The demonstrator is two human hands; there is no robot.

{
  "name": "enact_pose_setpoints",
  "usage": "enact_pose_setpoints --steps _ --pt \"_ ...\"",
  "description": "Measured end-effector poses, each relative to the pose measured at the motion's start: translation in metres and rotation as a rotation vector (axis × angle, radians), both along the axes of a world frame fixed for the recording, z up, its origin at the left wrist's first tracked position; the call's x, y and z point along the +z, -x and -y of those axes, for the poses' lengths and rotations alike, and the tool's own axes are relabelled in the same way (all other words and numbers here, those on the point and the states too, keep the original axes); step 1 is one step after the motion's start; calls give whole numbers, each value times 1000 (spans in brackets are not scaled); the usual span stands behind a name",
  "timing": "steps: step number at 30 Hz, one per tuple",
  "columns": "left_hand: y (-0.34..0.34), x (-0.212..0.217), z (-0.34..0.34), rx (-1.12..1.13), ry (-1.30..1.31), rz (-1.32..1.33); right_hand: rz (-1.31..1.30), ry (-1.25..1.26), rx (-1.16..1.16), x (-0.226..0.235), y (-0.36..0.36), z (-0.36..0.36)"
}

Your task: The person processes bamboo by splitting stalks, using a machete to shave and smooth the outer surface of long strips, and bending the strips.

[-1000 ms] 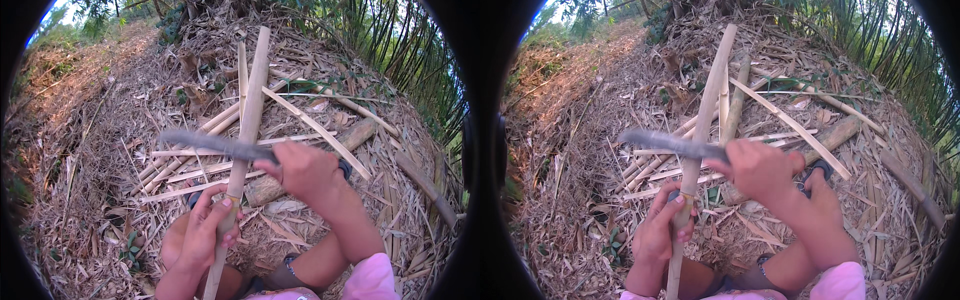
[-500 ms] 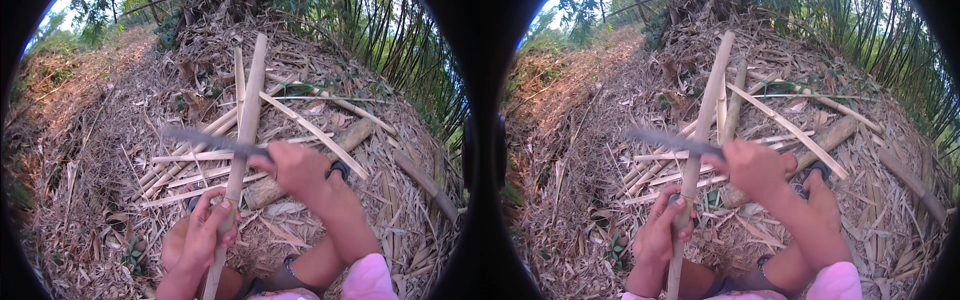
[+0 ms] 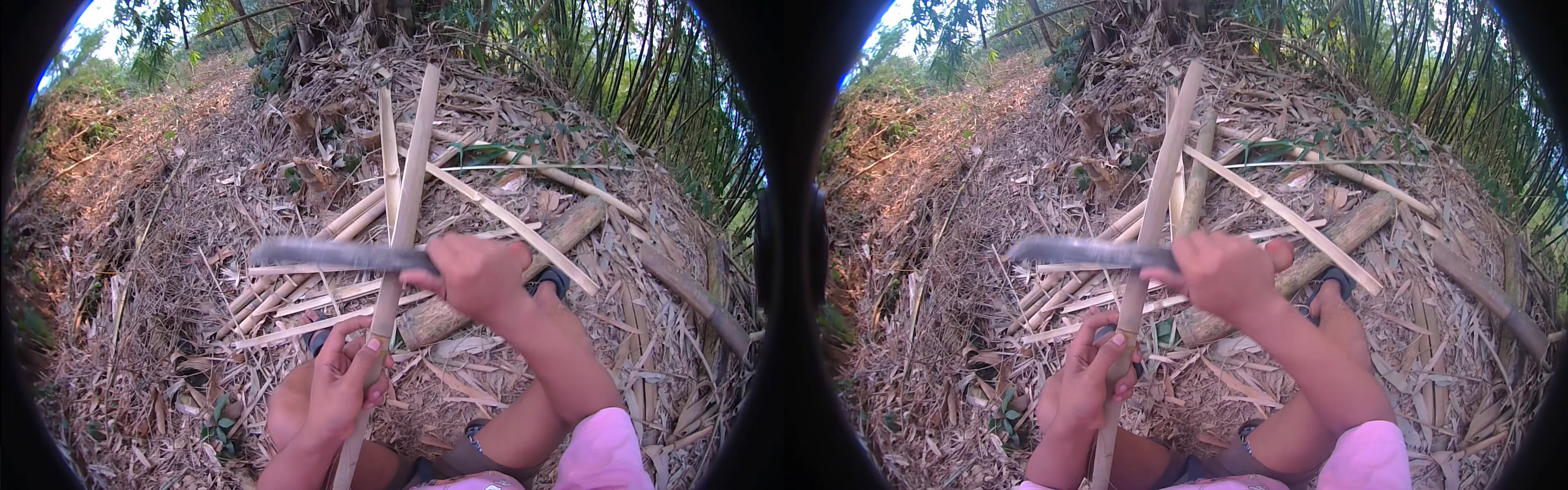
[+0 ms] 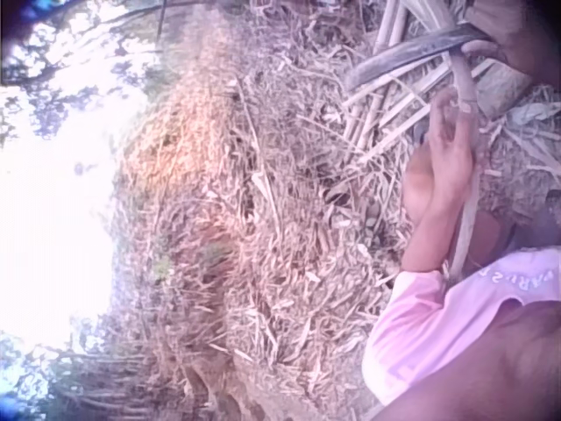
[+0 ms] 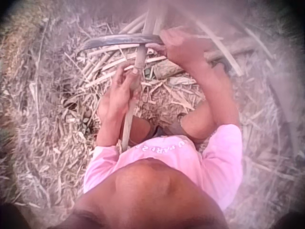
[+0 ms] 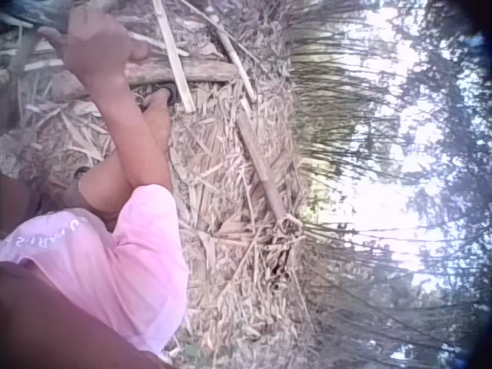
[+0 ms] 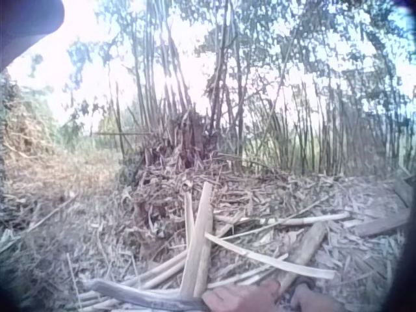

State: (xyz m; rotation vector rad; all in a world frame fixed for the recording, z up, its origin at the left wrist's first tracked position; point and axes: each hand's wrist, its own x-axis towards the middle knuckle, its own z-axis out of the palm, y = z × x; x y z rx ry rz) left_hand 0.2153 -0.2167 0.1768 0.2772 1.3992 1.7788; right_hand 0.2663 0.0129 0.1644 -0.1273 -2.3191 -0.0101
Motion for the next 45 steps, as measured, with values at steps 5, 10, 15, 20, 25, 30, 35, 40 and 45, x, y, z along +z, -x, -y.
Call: enact_pose_setpoints --steps 5,10,15,20,25,30,35,40,45 --pt "0 -1 -4 -9 12 17 28 39 -184 -4 9 -25" --pt "1 -1 0 12 11 35 58 -115 19 -2 3 -2" --pt "0 -1 -6 -5 58 24 41 78 -120 -5 8 -27" --pt "3 -6 -6 13 14 76 33 -5 -64 -8 11 -13" --pt "6 -2 -4 35 -16 77 52 16 10 -2 4 -2" --pt "9 2 -8 14 -45 135 45 153 -157 -8 8 -21" --pt "9 5 -1 34 -32 117 5 -54 106 2 -3 7" --pt "12 7 -2 5 -80 202 50 75 -47 -2 4 -7" --pt "12 4 -1 15 -83 203 47 82 -52 -4 10 -11"
